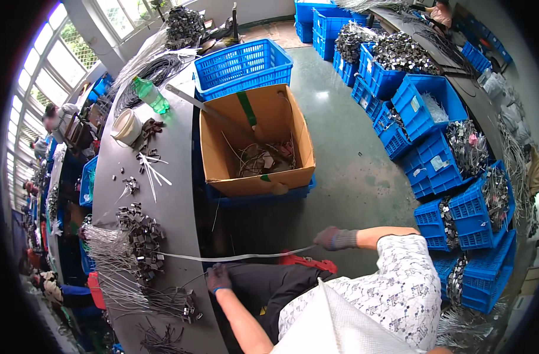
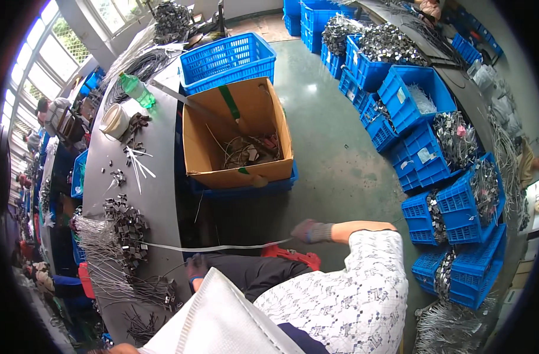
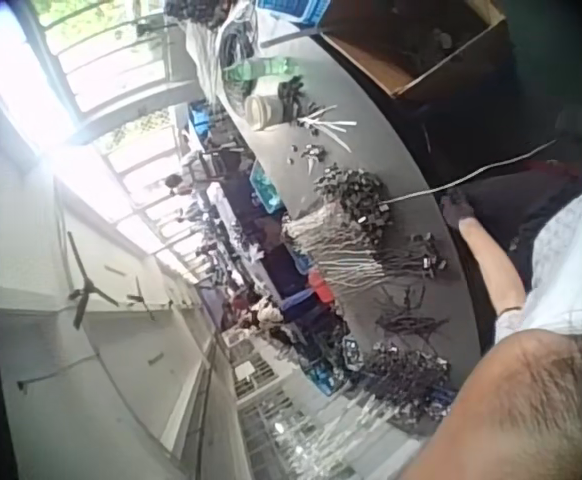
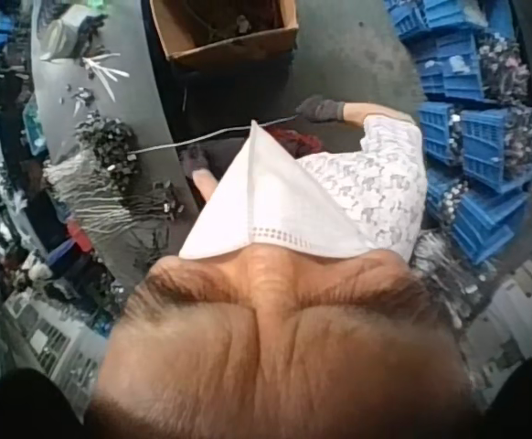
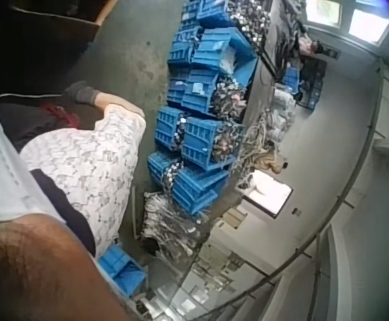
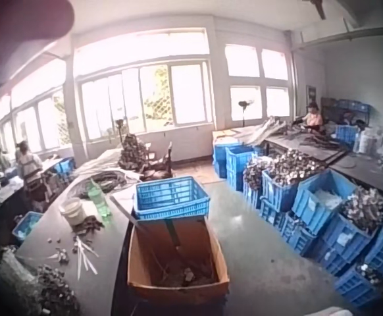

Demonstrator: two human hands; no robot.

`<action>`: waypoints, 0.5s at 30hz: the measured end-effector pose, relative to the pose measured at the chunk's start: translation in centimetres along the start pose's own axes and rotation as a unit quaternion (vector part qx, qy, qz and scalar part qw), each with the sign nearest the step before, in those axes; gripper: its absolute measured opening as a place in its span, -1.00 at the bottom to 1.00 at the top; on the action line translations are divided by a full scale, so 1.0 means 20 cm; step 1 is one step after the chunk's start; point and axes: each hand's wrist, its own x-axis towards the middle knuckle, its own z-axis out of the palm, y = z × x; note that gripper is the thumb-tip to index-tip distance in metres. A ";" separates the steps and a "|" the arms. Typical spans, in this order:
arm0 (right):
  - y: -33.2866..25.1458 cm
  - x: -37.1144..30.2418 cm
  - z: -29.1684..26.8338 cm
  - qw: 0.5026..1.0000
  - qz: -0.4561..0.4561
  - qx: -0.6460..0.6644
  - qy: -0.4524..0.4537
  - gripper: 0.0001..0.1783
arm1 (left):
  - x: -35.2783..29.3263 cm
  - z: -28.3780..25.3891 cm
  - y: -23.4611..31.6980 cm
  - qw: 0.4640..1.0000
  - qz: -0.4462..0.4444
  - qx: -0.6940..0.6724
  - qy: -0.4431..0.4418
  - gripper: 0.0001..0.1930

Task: Sorting, bundling, and organizing electrical wire sets at a manual assembly station.

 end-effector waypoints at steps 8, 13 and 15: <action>0.44 -0.41 0.53 0.976 0.155 -0.054 -0.142 -0.69 | -0.25 0.35 0.35 0.983 0.089 -0.082 0.140 -0.70; 0.53 -0.28 0.55 0.984 0.143 -0.045 -0.097 -0.72 | -0.54 0.28 1.11 0.882 0.212 0.115 0.406 -0.58; 0.52 -0.24 0.49 0.986 0.139 -0.044 -0.084 -0.71 | -0.64 0.26 1.23 0.866 0.250 0.084 0.426 -0.57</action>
